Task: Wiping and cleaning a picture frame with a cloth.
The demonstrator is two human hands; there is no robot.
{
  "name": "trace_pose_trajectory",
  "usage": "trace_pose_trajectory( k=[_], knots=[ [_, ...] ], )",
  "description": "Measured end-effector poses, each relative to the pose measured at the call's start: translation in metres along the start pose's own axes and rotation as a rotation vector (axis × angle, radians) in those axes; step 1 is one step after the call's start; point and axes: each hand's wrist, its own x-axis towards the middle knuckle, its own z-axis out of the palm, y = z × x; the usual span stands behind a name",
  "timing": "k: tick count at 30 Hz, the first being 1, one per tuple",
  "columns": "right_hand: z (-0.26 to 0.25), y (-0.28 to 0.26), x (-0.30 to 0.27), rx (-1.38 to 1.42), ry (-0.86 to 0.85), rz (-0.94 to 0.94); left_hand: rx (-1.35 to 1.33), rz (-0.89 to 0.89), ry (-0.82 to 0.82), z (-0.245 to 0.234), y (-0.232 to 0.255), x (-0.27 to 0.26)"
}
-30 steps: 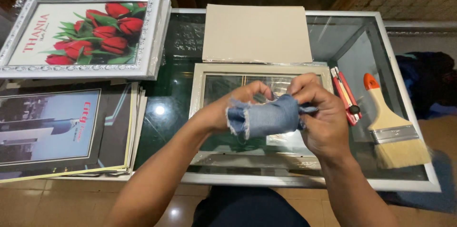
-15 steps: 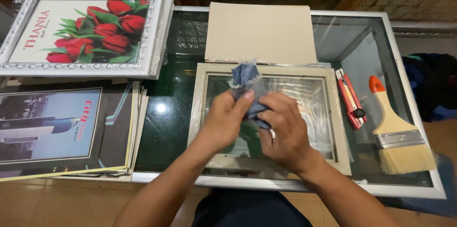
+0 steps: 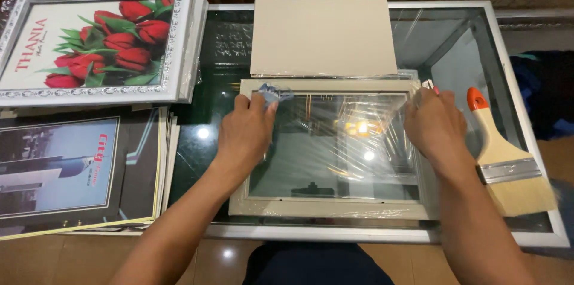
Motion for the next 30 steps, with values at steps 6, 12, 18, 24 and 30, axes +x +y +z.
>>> trace_pose_trajectory(
  k=[6,12,18,24,30],
  knots=[
    [-0.011,-0.006,-0.004,-0.018,-0.114,0.066,-0.160,-0.098,-0.300,-0.012,0.009,0.006],
    [-0.009,0.003,-0.001,0.001,-0.127,0.028,-0.196,-0.024,-0.455,-0.008,0.073,0.011],
    [0.006,0.021,0.012,0.046,-0.087,-0.002,-0.131,0.279,-0.323,0.041,0.142,0.007],
    [-0.001,0.024,-0.004,0.241,0.129,-0.331,-0.430,0.275,-0.556,0.008,0.160,0.030],
    [-0.016,-0.010,-0.047,0.884,-0.007,-0.792,-1.028,-0.035,-0.319,0.005,0.139,0.039]
  ],
)
